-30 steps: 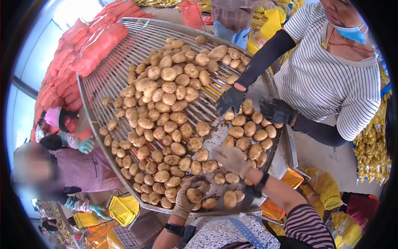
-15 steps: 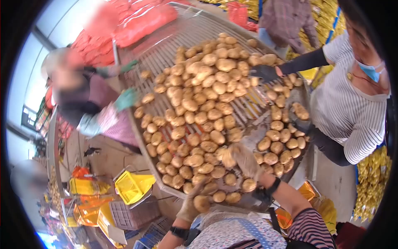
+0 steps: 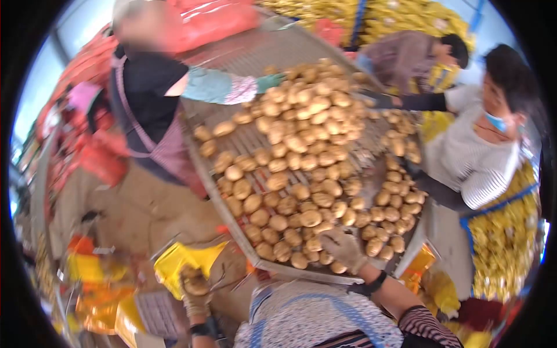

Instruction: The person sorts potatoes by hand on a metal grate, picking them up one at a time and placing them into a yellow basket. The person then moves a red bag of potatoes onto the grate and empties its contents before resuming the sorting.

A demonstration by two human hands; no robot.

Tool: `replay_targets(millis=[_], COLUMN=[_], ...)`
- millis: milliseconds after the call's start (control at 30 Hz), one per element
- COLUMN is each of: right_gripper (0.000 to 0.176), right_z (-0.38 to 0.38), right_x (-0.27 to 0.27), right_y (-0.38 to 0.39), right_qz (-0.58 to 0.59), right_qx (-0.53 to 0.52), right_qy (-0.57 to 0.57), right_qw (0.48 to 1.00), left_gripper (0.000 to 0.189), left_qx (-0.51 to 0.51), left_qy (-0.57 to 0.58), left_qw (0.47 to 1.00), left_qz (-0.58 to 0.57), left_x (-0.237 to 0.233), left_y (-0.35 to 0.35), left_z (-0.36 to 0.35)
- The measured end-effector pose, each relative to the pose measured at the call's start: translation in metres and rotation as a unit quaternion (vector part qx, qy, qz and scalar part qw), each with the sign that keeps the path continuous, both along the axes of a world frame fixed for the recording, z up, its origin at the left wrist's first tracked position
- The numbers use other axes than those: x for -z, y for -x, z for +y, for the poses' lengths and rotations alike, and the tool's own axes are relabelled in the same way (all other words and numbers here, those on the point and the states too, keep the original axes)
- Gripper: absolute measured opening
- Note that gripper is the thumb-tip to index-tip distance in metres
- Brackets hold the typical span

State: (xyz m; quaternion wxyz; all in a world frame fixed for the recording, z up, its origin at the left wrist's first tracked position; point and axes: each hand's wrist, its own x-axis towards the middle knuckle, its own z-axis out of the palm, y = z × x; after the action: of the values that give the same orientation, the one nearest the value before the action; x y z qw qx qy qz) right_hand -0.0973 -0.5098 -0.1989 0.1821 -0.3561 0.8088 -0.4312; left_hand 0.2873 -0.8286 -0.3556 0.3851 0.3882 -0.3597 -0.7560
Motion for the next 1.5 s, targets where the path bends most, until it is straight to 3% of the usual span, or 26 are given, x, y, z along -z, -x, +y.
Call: replay_targets(millis=[33, 67, 133, 200, 267, 300, 333, 400, 433, 467, 533, 567, 600, 633, 700, 833, 1000, 1133, 1200, 1233, 1267, 1300, 1333, 1367, 1467, 1500], right_gripper=[0.024, 0.025, 0.027, 0.028, 0.032, 0.032, 0.037, 0.042, 0.049, 0.057, 0.063, 0.066, 0.066, 0.066, 0.062, 0.057, 0.054, 0.048, 0.041, 0.035, 0.029, 0.020, 0.020, 0.020, 0.016, 0.016], right_z=[-0.002, -0.003, -0.010, -0.018, -0.023, -0.028, -0.036, -0.054, -0.063, -0.071, -0.089, -0.086, -0.075, -0.060, -0.023, 0.067, 0.122, 0.156, 0.159, 0.152, 0.143, 0.123, 0.102, 0.079, 0.010, -0.009], right_x=[0.005, 0.012, 0.008, 0.006, 0.014, 0.019, 0.026, 0.048, 0.064, 0.075, 0.057, 0.058, 0.061, 0.064, 0.063, 0.058, 0.049, 0.047, 0.053, 0.038, 0.025, 0.016, 0.012, 0.009, 0.016, 0.033], right_y=[-0.001, 0.000, 0.007, 0.028, 0.055, 0.071, 0.088, 0.120, 0.135, 0.144, 0.150, 0.148, 0.149, 0.151, 0.145, 0.133, 0.119, 0.125, 0.131, 0.135, 0.139, 0.140, 0.143, 0.148, 0.162, 0.165], right_qz=[-0.007, -0.019, -0.095, -0.168, 0.037, 0.037, 0.105, 0.168, 0.119, 0.066, -0.019, -0.015, -0.025, -0.004, 0.062, 0.114, 0.047, -0.023, -0.015, 0.061, 0.137, 0.170, 0.183, 0.197, 0.250, 0.274], right_qx=[0.007, 0.008, 0.095, 0.171, 0.166, 0.171, 0.165, 0.153, 0.163, 0.167, 0.205, 0.220, 0.219, 0.192, 0.177, 0.076, 0.217, 0.280, 0.275, 0.224, 0.174, 0.173, 0.129, 0.086, -0.051, -0.093], right_qy=[-0.024, -0.047, -0.082, -0.100, -0.077, -0.078, -0.121, -0.162, -0.241, -0.319, -0.351, -0.318, -0.315, -0.292, -0.255, -0.267, -0.170, -0.132, -0.138, -0.159, -0.177, -0.105, -0.056, -0.006, -0.033, -0.048], right_qw=[1.000, 0.999, 0.988, 0.966, 0.982, 0.981, 0.973, 0.960, 0.949, 0.931, 0.914, 0.922, 0.923, 0.937, 0.949, 0.954, 0.960, 0.951, 0.951, 0.960, 0.959, 0.965, 0.973, 0.977, 0.966, 0.956], left_gripper=[0.045, 0.049, 0.047, 0.054, 0.060, 0.060, 0.060, 0.060, 0.060, 0.051, 0.033, 0.043, 0.058, 0.074, 0.084, 0.084, 0.086, 0.078, 0.072, 0.066, 0.063, 0.059, 0.054, 0.045, 0.033, 0.027], left_qx=[-0.006, 0.021, -0.113, -0.102, -0.219, -0.317, -0.315, -0.166, -0.123, -0.074, 0.105, 0.055, 0.224, 0.366, 0.419, 0.456, 0.467, 0.488, 0.566, 0.541, 0.484, 0.416, 0.413, 0.397, 0.420, 0.441], left_qy=[-0.297, -0.285, -0.386, -0.279, -0.285, -0.445, -0.445, -0.259, -0.120, -0.038, 0.201, -0.056, 0.203, 0.431, 0.645, 0.675, 0.647, 0.652, 0.593, 0.577, 0.677, 0.760, 0.724, 0.721, 0.713, 0.665], left_qw=[0.952, 0.952, 0.915, 0.951, 0.922, 0.837, 0.838, 0.945, 0.964, 0.964, 0.955, 0.995, 0.942, 0.758, 0.582, 0.530, 0.598, 0.549, 0.560, 0.611, 0.541, 0.457, 0.473, 0.453, 0.454, 0.505], left_qz=[0.077, 0.108, 0.032, -0.082, -0.141, -0.015, -0.016, -0.114, -0.202, -0.251, -0.190, 0.064, -0.143, -0.326, -0.263, -0.236, -0.076, -0.185, -0.121, -0.040, -0.124, -0.203, -0.285, -0.343, -0.331, -0.328], left_x=[-0.047, 0.027, 0.072, 0.116, 0.093, 0.016, 0.015, 0.013, -0.029, -0.061, -0.065, -0.037, -0.093, -0.145, -0.118, -0.093, -0.054, -0.088, -0.087, -0.096, -0.105, -0.116, -0.137, -0.121, -0.115, -0.118], left_y=[0.004, -0.043, -0.075, -0.105, -0.089, -0.040, -0.025, -0.006, 0.039, 0.081, 0.139, 0.168, 0.213, 0.258, 0.298, 0.361, 0.443, 0.469, 0.469, 0.469, 0.470, 0.471, 0.476, 0.477, 0.460, 0.451], left_z=[-0.021, -0.068, -0.102, -0.116, -0.112, -0.103, -0.098, -0.084, -0.057, -0.037, 0.007, 0.030, 0.063, 0.090, 0.118, 0.168, 0.253, 0.297, 0.294, 0.277, 0.252, 0.225, 0.201, 0.171, 0.120, 0.111])
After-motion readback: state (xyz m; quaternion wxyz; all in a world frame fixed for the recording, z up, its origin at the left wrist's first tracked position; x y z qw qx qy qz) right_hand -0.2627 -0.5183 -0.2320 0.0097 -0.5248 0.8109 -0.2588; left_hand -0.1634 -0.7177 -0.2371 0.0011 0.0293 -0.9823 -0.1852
